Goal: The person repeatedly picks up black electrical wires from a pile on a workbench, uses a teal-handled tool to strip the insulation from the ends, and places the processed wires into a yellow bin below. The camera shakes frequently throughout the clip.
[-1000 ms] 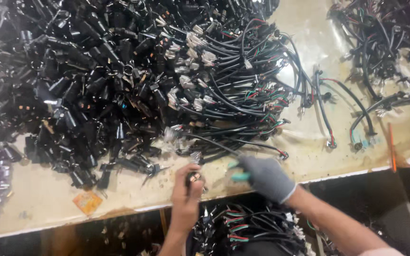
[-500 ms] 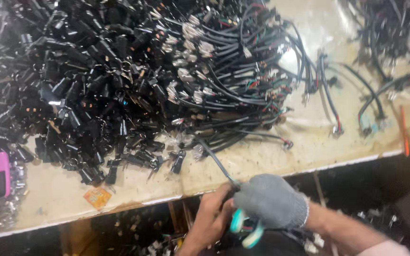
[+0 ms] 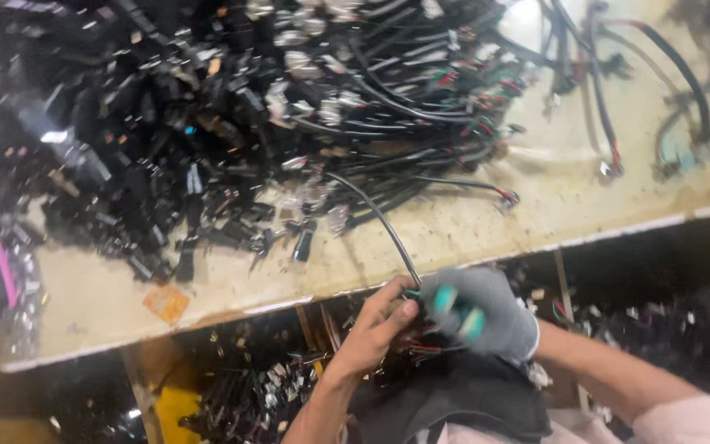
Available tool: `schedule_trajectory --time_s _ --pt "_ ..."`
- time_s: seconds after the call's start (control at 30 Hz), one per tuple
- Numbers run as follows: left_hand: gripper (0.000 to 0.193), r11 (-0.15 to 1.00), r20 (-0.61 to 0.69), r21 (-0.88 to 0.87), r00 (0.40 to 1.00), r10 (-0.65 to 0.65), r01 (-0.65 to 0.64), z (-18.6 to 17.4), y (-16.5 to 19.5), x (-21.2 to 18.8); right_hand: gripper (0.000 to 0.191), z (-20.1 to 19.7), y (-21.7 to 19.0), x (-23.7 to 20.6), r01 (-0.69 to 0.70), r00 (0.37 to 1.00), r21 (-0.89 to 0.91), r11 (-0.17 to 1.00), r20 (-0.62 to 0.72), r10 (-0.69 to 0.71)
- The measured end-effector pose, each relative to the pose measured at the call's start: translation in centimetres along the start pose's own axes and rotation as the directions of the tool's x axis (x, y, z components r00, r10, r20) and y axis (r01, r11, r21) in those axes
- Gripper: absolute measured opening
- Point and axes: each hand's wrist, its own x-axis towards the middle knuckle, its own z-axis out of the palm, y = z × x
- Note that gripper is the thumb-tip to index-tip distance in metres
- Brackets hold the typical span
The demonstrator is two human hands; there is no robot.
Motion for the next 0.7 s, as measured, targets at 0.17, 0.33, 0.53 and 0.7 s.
schedule_trajectory --time_s 0.17,0.33,0.53,0.7 --pt "0.044 0.999 0.064 -0.048 0.998 0.013 -0.010 0.5 -0.3 0.2 0.019 0.2 0.1 -0.7 0.069 0.977 0.195 0.978 -0.212 -0.026" --pt "0.038 0.986 -0.030 0.048 0.986 0.162 -0.161 0.9 -1.4 0.8 0.026 0.8 0.5 -0.1 0.162 0.978 -0.032 0.986 -0.126 -0.165" --pt "0.038 0.977 -0.142 -0.023 0.968 0.206 -0.211 1.7 -1.6 0.8 0.019 0.7 -0.6 0.2 0.079 0.945 0.295 0.952 -0.327 0.023" --pt "0.039 0.939 -0.055 -0.007 0.938 0.343 -0.343 2.4 -1.5 -0.7 0.018 0.4 -2.7 -0.6 0.247 0.951 0.924 0.292 -0.289 0.112"
